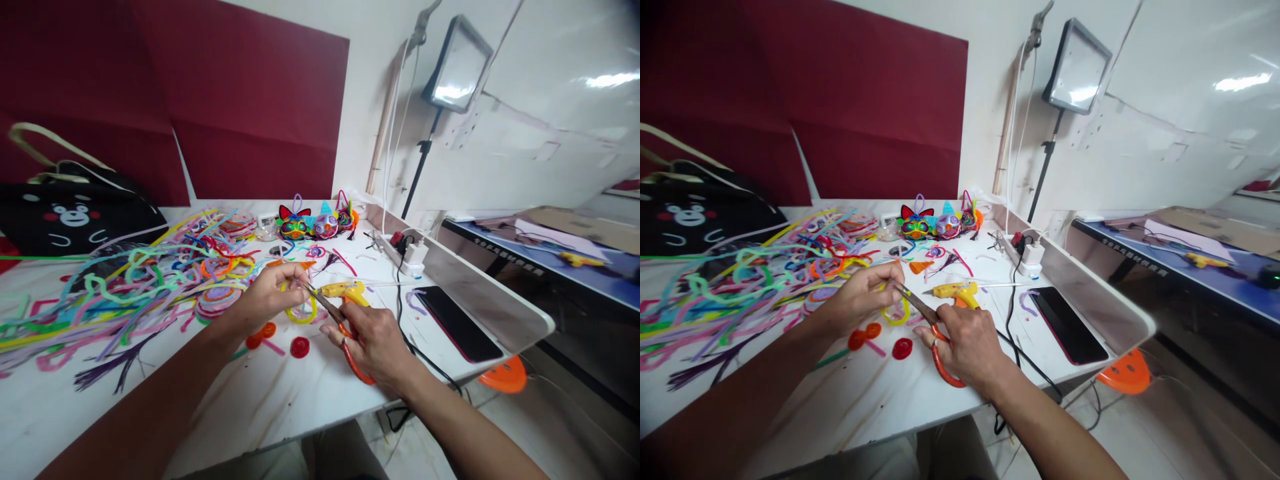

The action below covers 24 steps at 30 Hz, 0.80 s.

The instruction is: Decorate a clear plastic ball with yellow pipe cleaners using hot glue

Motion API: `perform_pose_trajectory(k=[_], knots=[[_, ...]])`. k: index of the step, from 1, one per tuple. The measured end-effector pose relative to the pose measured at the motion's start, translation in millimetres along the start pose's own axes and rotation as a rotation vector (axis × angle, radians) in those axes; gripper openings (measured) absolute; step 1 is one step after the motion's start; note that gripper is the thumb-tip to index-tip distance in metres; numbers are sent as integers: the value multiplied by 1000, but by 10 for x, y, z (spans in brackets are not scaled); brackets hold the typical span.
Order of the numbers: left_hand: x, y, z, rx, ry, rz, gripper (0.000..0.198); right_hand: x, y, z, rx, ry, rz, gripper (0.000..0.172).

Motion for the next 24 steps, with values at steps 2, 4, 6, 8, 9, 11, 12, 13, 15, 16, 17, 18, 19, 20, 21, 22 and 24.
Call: perform_pose_trajectory(k=[2, 4, 6, 8, 9, 11, 12, 13, 15, 16, 17, 18, 19, 20, 21, 22, 24], knots=[[-2, -4, 2, -1, 11, -6, 17, -8, -16, 4, -15, 16, -9, 34], [-6, -8, 6, -14, 26, -11, 17, -15, -33, 6, -28, 31, -18, 32], [-12, -13, 10, -24, 41, -16, 18, -24, -49, 7, -29, 38, -23, 29], [-19, -18, 13, -30, 55, -19, 17, -32, -62, 6, -25, 40, -24, 29], [-24, -21, 14, -29, 58, -22, 17, -35, -67, 5, -21, 41, -22, 29], [-35, -27, 14, -28, 54, -34, 17, -33, -73, 2, -13, 42, -20, 30], [-39, -29, 14, -24, 55, -42, 16, -29, -74, 2, -10, 36, -20, 30], [-41, -31, 13, -22, 55, -54, 16, -22, -72, 3, -3, 23, -18, 30], [-38, -29, 14, -26, 58, -70, 17, -5, -66, 10, 24, -21, 6, 31], [-34, -26, 15, -33, 56, -67, 17, 4, -60, 17, 42, -56, 33, 32], [-29, -22, 17, -41, 48, -57, 17, 12, -54, 26, 65, -94, 71, 33], [-22, -17, 19, -47, 36, -44, 17, 18, -46, 37, 89, -134, 116, 34], [-12, -11, 21, -48, 26, -31, 16, 20, -37, 50, 113, -176, 164, 36], [0, -5, 23, -44, 18, -20, 16, 18, -26, 64, 135, -216, 210, 38], [15, 2, 25, -38, 13, -14, 16, 12, -11, 79, 153, -254, 249, 39], [33, 13, 27, -33, 8, -12, 16, 2, 8, 92, 172, -288, 276, 40], [71, 49, 35, -43, -1, -11, 16, -30, 55, 111, 217, -352, 278, 42]])
Point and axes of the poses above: each hand's wrist, its own z-axis towards the middle knuckle, its own y-axis out of the back of the hand, x = y × z, the point moved 2 cm from there along z, towards the middle knuckle, and after that the axes turned 10 degrees about -y, right-handed, at the moved point
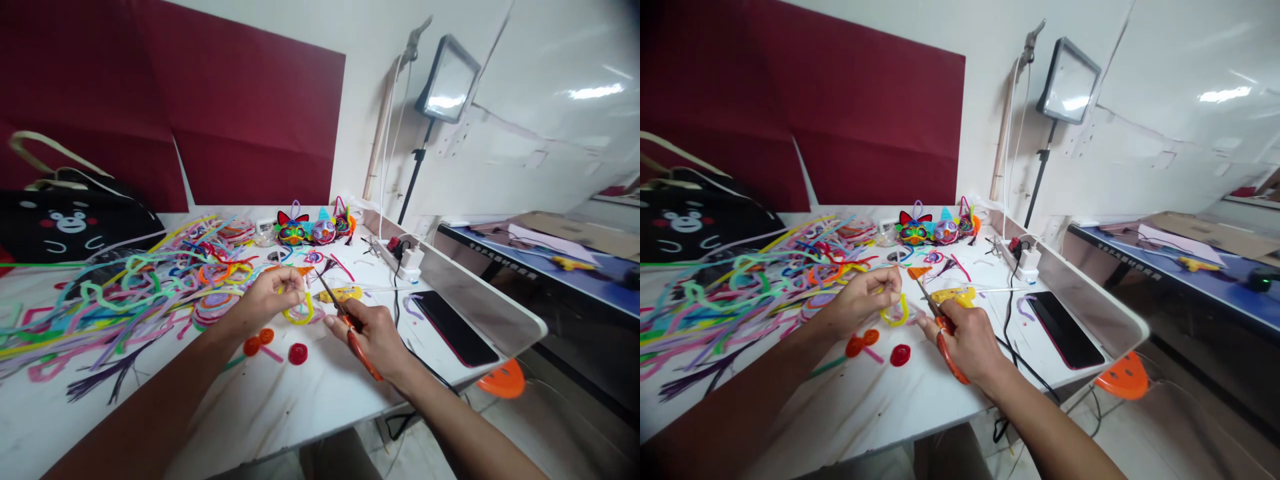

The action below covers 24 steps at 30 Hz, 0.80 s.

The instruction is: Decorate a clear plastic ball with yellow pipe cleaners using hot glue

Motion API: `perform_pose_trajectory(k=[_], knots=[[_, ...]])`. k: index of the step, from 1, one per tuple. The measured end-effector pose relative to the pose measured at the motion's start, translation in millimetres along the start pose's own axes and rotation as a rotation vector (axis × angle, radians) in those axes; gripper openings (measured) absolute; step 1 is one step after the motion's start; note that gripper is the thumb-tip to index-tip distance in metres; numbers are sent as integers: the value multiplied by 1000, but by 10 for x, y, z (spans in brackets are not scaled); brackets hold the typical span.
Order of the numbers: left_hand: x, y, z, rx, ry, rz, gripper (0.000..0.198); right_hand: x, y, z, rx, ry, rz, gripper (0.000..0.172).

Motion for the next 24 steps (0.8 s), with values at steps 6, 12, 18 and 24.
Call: perform_pose_trajectory(k=[6, 12, 18, 24], knots=[[116, 172, 51, -150, 14, -22, 20, -56, 139, -52, 144, -176, -392, 23], [169, 212, 69, -203, 32, -48, 21, 19, 31, -108, 287, -159, -597, 22], [180, 207, 64, -206, 34, -47, 19, 98, -74, -121, 310, -52, -590, 17], [189, 203, 74, -214, 36, -55, 19, -33, 124, -114, 185, -71, -428, 14]])
Point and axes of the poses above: each hand's wrist, its own z-axis towards the middle knuckle, its own y-axis out of the back of the hand, x = y × z, the point moved 2 cm from there along z, towards the middle knuckle, and after that the axes turned 10 degrees about -y, right-handed, at the moved point
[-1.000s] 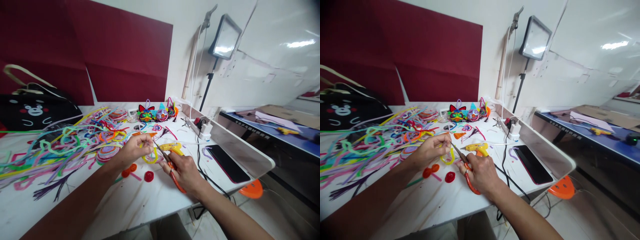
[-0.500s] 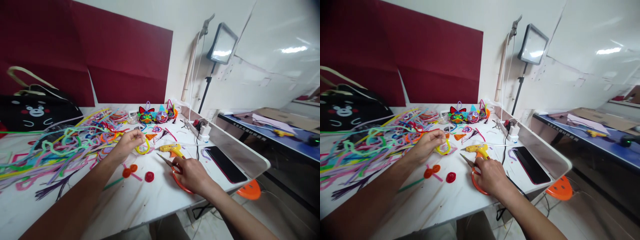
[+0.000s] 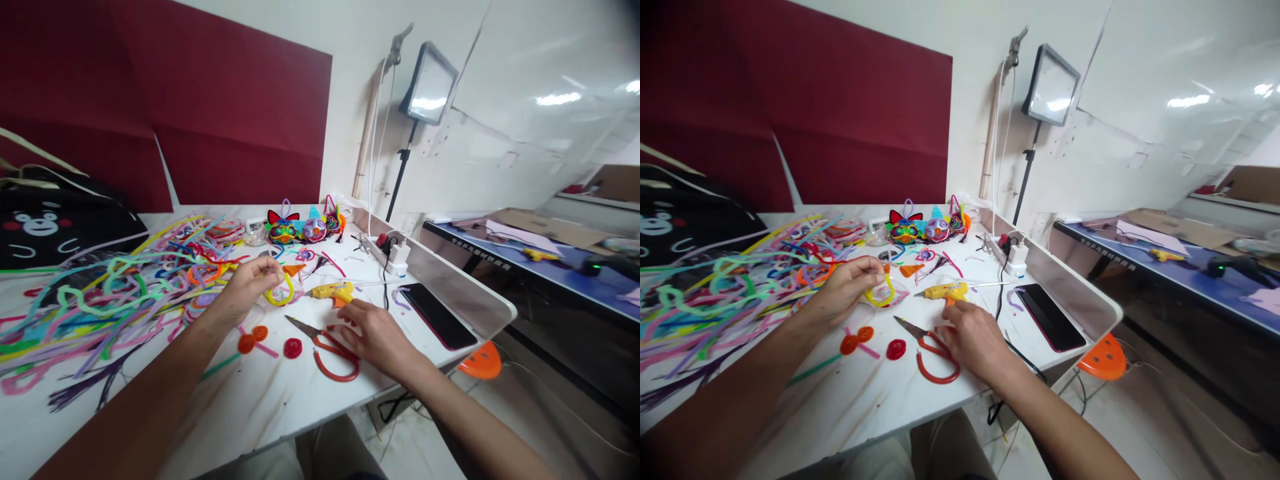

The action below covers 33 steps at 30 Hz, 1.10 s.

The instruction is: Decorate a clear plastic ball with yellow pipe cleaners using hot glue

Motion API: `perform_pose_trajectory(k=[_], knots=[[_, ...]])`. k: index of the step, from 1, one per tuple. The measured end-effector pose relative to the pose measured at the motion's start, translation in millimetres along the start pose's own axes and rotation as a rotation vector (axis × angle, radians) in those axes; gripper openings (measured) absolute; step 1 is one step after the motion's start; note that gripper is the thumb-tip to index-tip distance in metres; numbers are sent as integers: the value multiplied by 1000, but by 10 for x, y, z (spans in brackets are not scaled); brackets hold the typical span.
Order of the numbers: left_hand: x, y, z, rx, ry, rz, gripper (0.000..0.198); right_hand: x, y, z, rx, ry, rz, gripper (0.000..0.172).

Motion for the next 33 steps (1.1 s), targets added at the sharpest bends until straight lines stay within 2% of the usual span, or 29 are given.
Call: perform_pose_trajectory(k=[4, 13, 21, 27, 32, 33], knots=[[20, -8, 7, 2, 6, -6, 19, -193, 80, 92, -56, -120, -127, 16], [46, -19, 9, -5, 16, -11, 21, -334, -68, 462, 40, -269, -199, 20], [25, -19, -3, -2, 0, -34, 20, -479, -75, 687, 150, -442, 162, 27], [32, 6, 2, -15, 8, -63, 21, -520, -108, 658, 11, -503, 456, 20], [22, 2, -1, -11, 9, -90, 21, -354, 100, 465, -212, -391, 848, 36], [19, 0, -4, -12, 8, -88, 21, -301, 155, 413, -220, -348, 914, 39]])
Point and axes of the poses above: each hand's wrist, its own z-axis towards the middle knuckle, its own y-axis out of the back of the hand, x = y × z, the point moved 2 cm from there along z, towards the middle knuckle, and after that the axes turned 10 degrees about -y, right-handed, at the moved point
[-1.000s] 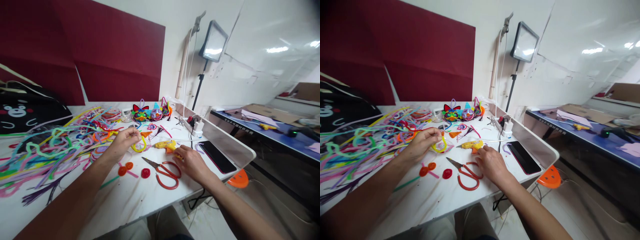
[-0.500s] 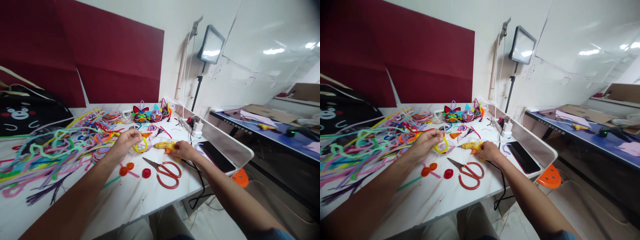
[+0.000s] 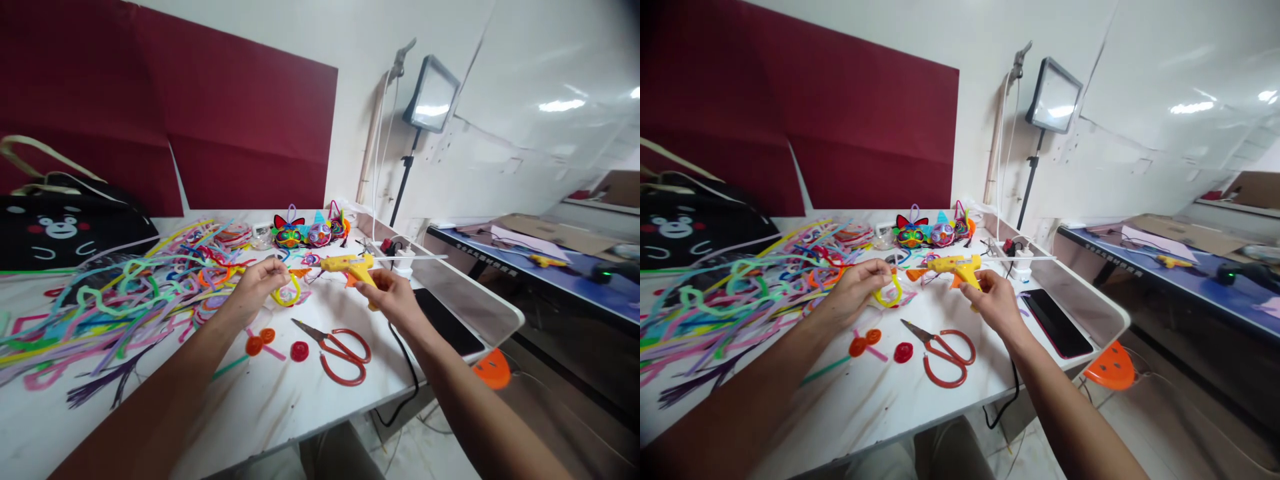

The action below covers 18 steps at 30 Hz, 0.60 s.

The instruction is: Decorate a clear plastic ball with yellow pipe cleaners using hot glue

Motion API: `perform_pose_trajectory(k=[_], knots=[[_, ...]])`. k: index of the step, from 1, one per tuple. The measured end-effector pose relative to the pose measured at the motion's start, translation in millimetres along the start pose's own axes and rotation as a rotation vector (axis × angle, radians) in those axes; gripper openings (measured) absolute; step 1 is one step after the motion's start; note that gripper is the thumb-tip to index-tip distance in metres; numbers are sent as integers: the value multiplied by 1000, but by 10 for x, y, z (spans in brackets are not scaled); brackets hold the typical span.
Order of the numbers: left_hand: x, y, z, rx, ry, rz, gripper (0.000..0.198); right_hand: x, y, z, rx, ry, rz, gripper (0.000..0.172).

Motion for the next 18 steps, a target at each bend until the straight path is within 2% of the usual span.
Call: perform_pose_trajectory(k=[4, 13, 18], knots=[[-8, -1, -11, 15, -36, 11, 19, 151, 42, -226, 34, 56, 137, 42], [-16, -17, -35, 113, -102, 34, 17, 47, -15, -389, 163, 136, 196, 38], [-28, -24, -49, 149, -117, 44, 17, 78, -35, -444, 168, 267, 159, 32]])
Point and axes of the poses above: each hand's wrist, its own z-axis towards the middle knuckle, its own y-axis out of the back of the hand, x = y × z, the point moved 2 cm from there along z, towards the middle knuckle, and after that the axes turned 10 degrees about -y, right-handed, at the moved point
